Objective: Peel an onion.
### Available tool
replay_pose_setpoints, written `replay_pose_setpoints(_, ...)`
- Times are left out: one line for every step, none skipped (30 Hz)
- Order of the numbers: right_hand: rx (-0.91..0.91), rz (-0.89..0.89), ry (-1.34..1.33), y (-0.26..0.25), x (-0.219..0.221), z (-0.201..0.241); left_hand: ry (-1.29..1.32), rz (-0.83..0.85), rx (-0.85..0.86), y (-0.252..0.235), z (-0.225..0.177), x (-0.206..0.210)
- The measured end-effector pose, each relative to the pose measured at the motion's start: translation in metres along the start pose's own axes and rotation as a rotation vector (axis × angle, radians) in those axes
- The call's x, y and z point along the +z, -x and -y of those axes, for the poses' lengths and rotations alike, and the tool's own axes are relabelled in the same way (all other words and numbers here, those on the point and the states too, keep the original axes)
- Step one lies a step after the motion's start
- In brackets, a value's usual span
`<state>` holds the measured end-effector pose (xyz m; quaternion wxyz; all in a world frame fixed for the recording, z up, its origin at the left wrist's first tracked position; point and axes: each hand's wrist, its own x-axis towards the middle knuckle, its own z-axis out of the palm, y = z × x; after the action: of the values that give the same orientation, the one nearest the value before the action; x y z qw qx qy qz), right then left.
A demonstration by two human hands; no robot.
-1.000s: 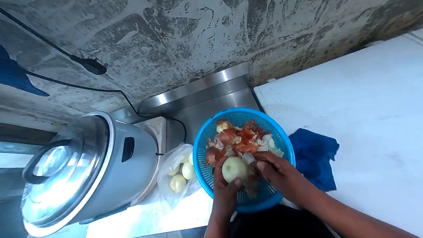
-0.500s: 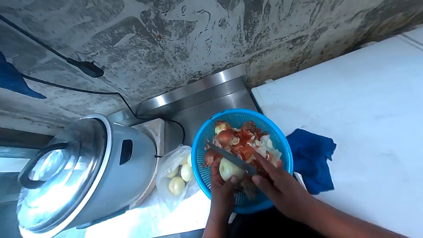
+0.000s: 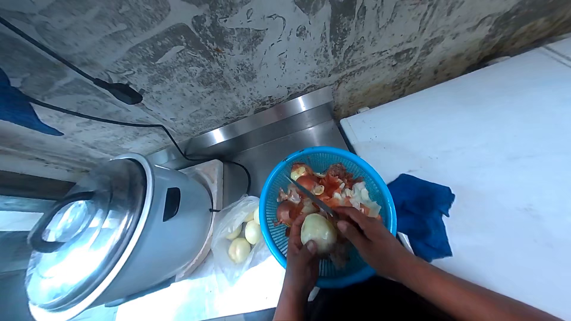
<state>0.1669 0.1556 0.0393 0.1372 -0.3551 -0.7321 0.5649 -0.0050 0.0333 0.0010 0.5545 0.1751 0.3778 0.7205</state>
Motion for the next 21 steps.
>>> replay_pose_setpoints(0.039,0.02,-0.013,-0.002,-0.003,0.002,0.008,0.0,-0.006,0.0,0.0,-0.001)
replay_pose_setpoints(0.069,0.069,-0.053,-0.003,-0.007,0.005,0.019,-0.01,-0.008,-0.001,0.0,-0.001)
replay_pose_setpoints(0.086,0.127,-0.122,-0.002,-0.01,0.007,0.031,-0.018,-0.008,-0.001,0.0,-0.001)
replay_pose_setpoints(0.097,0.19,-0.201,-0.001,-0.011,0.009,0.046,-0.024,-0.005,-0.001,0.0,-0.001)
replay_pose_setpoints(0.11,0.249,-0.265,0.001,-0.012,0.01,0.065,-0.035,-0.001,-0.001,0.0,-0.001)
replay_pose_setpoints(0.123,0.287,-0.307,0.002,-0.011,0.01,0.075,-0.05,0.004,-0.002,0.001,0.0)
replay_pose_setpoints(0.137,0.299,-0.328,0.003,-0.009,0.009,0.078,-0.063,0.012,-0.002,0.001,0.001)
replay_pose_setpoints(0.152,0.3,-0.319,0.003,-0.008,0.009,0.077,-0.073,0.022,-0.002,0.001,0.001)
replay_pose_setpoints(0.162,0.298,-0.292,0.004,-0.007,0.008,0.072,-0.079,0.034,-0.003,0.0,0.001)
replay_pose_setpoints(0.164,0.298,-0.272,0.004,-0.006,0.007,0.056,-0.081,0.045,-0.003,0.0,0.001)
replay_pose_setpoints(0.166,0.304,-0.269,0.005,-0.005,0.007,0.045,-0.084,0.05,-0.003,-0.001,0.001)
replay_pose_setpoints(0.164,0.312,-0.286,0.006,-0.005,0.007,0.041,-0.087,0.05,-0.002,-0.001,0.001)
replay_pose_setpoints(0.155,0.323,-0.312,0.006,-0.005,0.007,0.04,-0.096,0.049,-0.003,-0.001,0.002)
replay_pose_setpoints(0.137,0.338,-0.332,0.006,-0.006,0.007,0.038,-0.108,0.048,-0.003,-0.002,0.003)
replay_pose_setpoints(0.111,0.354,-0.33,0.007,-0.007,0.008,0.037,-0.118,0.05,-0.004,-0.001,0.004)
replay_pose_setpoints(0.089,0.37,-0.307,0.008,-0.007,0.009,0.035,-0.125,0.053,-0.004,-0.001,0.004)
replay_pose_setpoints(0.072,0.39,-0.268,0.009,-0.008,0.01,0.037,-0.125,0.053,-0.005,-0.001,0.005)
replay_pose_setpoints(0.053,0.404,-0.223,0.01,-0.008,0.013,0.044,-0.124,0.053,-0.005,-0.002,0.005)
replay_pose_setpoints(0.034,0.413,-0.181,0.011,-0.009,0.015,0.051,-0.118,0.054,-0.005,-0.001,0.005)
replay_pose_setpoints(0.014,0.411,-0.145,0.012,-0.008,0.016,0.053,-0.107,0.058,-0.005,-0.001,0.004)
replay_pose_setpoints(-0.016,0.397,-0.114,0.012,-0.007,0.015,0.049,-0.108,0.058,-0.005,-0.001,0.004)
